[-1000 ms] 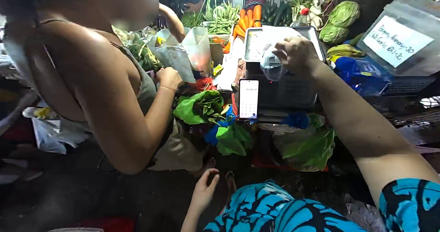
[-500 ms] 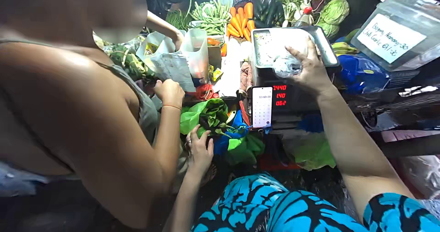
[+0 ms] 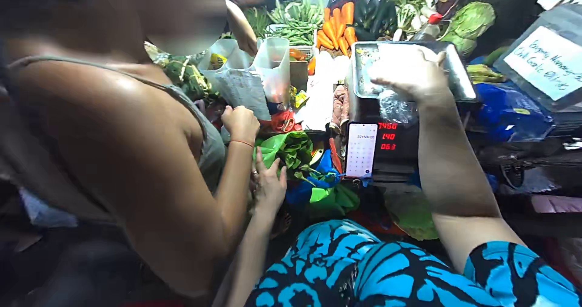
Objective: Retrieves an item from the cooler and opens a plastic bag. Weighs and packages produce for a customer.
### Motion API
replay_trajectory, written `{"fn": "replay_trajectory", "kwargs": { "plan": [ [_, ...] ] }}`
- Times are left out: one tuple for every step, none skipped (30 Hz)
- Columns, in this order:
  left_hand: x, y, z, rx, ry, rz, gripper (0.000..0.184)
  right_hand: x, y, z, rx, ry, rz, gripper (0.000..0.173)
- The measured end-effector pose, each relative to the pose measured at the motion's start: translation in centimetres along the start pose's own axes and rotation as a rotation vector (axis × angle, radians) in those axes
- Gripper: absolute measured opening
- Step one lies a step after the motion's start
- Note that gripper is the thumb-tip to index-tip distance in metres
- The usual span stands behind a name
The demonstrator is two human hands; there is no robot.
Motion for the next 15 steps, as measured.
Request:
{"fn": "replay_trajectory", "kwargs": {
  "plan": [
    [-0.2, -0.1, -0.5, -0.043, 0.055, -0.029, 0.04, -0.2, -0.4, -0.3, -0.004, 0.011, 0.014, 0.119],
    [-0.5, -0.4, -1.0, -0.089, 0.102, -0.052, 0.044, -0.1, -0.4, -0.5, 0.016, 0.016, 0.012, 0.11],
    [-1.0, -0.7, -1.4, -0.122, 0.136, -0.072, 0.047, 0.3, -0.1, -0.8, 0.066, 0.027, -0.002, 0.101],
    [-1.5, -0.8, -1.7, -0.136, 0.155, -0.084, 0.048, 0.7, 0.3, -0.8, 0.118, 0.057, -0.039, 0.09],
    [-1.9, -0.8, -2.2, -0.126, 0.157, -0.09, 0.045, 1.2, 0.7, -0.8, 0.153, 0.086, -0.084, 0.083],
    [-2.2, -0.7, -2.6, -0.113, 0.16, -0.085, 0.041, 1.7, 1.1, -0.9, 0.171, 0.103, -0.134, 0.078],
    [-2.5, -0.5, -2.8, -0.103, 0.165, -0.081, 0.038, 2.2, 1.5, -1.0, 0.179, 0.109, -0.202, 0.075],
    [-2.7, -0.4, -3.0, -0.092, 0.161, -0.078, 0.038, 2.7, 2.0, -0.9, 0.189, 0.11, -0.275, 0.071],
    [-2.8, -0.2, -3.2, -0.069, 0.139, -0.073, 0.04, 3.1, 2.6, -0.5, 0.201, 0.109, -0.366, 0.065],
    [-2.7, 0.0, -3.3, -0.037, 0.105, -0.06, 0.042, 3.3, 3.2, 0.1, 0.211, 0.102, -0.484, 0.055],
    [-2.6, 0.1, -3.3, -0.02, 0.074, -0.046, 0.045, 3.2, 4.0, 0.9, 0.211, 0.116, -0.604, 0.044],
    [-2.5, 0.2, -3.4, -0.028, 0.056, -0.032, 0.049, 2.8, 4.7, 1.8, 0.184, 0.163, -0.738, 0.034],
    [-2.4, 0.2, -3.4, -0.049, 0.057, -0.02, 0.052, 2.4, 5.0, 2.6, 0.116, 0.196, -0.906, 0.028],
    [-2.4, 0.1, -3.4, -0.083, 0.075, 0.009, 0.056, 1.8, 5.0, 3.5, 0.021, 0.251, -1.105, 0.024],
    [-2.4, 0.0, -3.4, -0.123, 0.102, 0.056, 0.061, 1.1, 4.3, 4.5, -0.089, 0.316, -1.306, 0.025]
  ]
}}
Point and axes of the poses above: each hand's wrist, its own z-axis away from the middle knuckle, its own y-axis out of the back of the hand, x = y × z, the point moved 9 cm from there along -z, towards the middle knuckle, and after that the axes turned 5 degrees about x, right-handed, at the moved point
